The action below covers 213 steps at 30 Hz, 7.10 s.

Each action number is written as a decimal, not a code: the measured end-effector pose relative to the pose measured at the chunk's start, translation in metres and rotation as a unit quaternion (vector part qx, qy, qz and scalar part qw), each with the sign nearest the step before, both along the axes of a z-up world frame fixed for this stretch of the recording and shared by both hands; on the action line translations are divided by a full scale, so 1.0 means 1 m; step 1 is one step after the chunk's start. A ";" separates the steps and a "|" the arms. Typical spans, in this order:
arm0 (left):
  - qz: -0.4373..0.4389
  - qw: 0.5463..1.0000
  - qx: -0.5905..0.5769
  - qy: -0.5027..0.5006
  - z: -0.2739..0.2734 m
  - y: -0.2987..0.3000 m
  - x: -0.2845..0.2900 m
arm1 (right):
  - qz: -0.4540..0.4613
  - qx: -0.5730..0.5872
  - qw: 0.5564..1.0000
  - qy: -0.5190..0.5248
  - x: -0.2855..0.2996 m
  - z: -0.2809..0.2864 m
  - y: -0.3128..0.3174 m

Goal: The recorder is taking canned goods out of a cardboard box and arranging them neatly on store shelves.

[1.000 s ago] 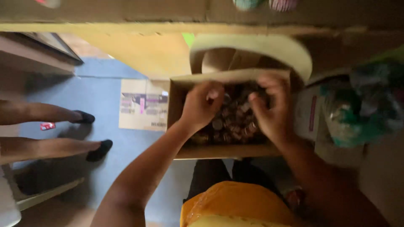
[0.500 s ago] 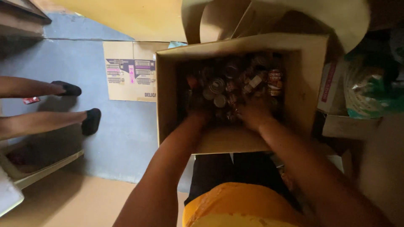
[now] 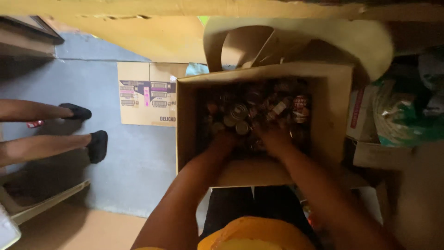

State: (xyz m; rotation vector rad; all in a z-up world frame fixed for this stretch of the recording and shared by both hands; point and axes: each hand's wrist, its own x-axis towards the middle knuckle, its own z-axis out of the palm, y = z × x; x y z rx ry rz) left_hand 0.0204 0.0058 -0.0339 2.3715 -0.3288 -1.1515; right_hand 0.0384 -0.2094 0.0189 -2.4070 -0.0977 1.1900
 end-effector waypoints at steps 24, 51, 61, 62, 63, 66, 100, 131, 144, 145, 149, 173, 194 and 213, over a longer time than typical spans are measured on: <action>0.359 0.581 -0.701 0.206 0.392 -0.039 -0.009 | -0.345 0.756 0.550 0.085 0.001 0.285 -0.043; 0.298 0.680 -0.665 -0.084 0.445 -0.087 0.092 | -0.259 0.284 0.603 -0.699 0.067 0.354 -0.102; 0.234 0.741 -0.590 -0.217 0.411 -0.107 0.140 | -0.169 0.573 0.675 -0.433 0.058 0.363 -0.071; 0.255 0.753 -0.544 -0.267 0.395 -0.104 0.158 | -0.224 0.568 0.691 -0.387 0.059 0.359 -0.076; 0.275 0.762 -0.494 -0.316 0.379 -0.100 0.175 | -0.277 0.560 0.704 -0.339 0.061 0.354 -0.082; 0.248 0.681 -0.418 -0.547 0.400 -0.091 0.199 | -0.316 0.606 0.664 -0.303 0.065 0.333 -0.097; 0.321 0.696 -0.297 -0.570 0.406 -0.014 0.189 | -0.275 0.794 0.540 -0.040 0.102 0.435 -0.020; 0.129 0.794 -0.507 -0.309 0.445 -0.031 0.141 | -0.081 0.583 0.676 -0.444 0.148 0.418 -0.007; 0.069 0.808 -0.389 -0.437 0.652 -0.051 0.017 | -0.151 0.586 0.644 -0.469 0.023 0.582 -0.043; 0.068 0.805 -0.390 -0.442 0.681 -0.054 0.008 | -0.146 0.586 0.641 -0.473 0.020 0.606 -0.046; 0.047 0.802 -0.422 -0.419 0.769 -0.061 0.007 | -0.088 0.559 0.612 -0.552 0.011 0.703 -0.055; 0.140 0.752 -0.158 -0.624 0.908 -0.036 0.338 | 0.015 0.332 0.688 -0.645 0.323 0.873 -0.020; 0.187 0.761 -0.112 -0.611 0.913 -0.048 0.431 | 0.022 -0.022 0.752 -0.659 0.335 0.856 -0.033; 0.026 0.492 -0.089 -0.866 0.895 -0.013 0.208 | 0.163 0.115 0.374 -0.906 0.168 0.809 -0.042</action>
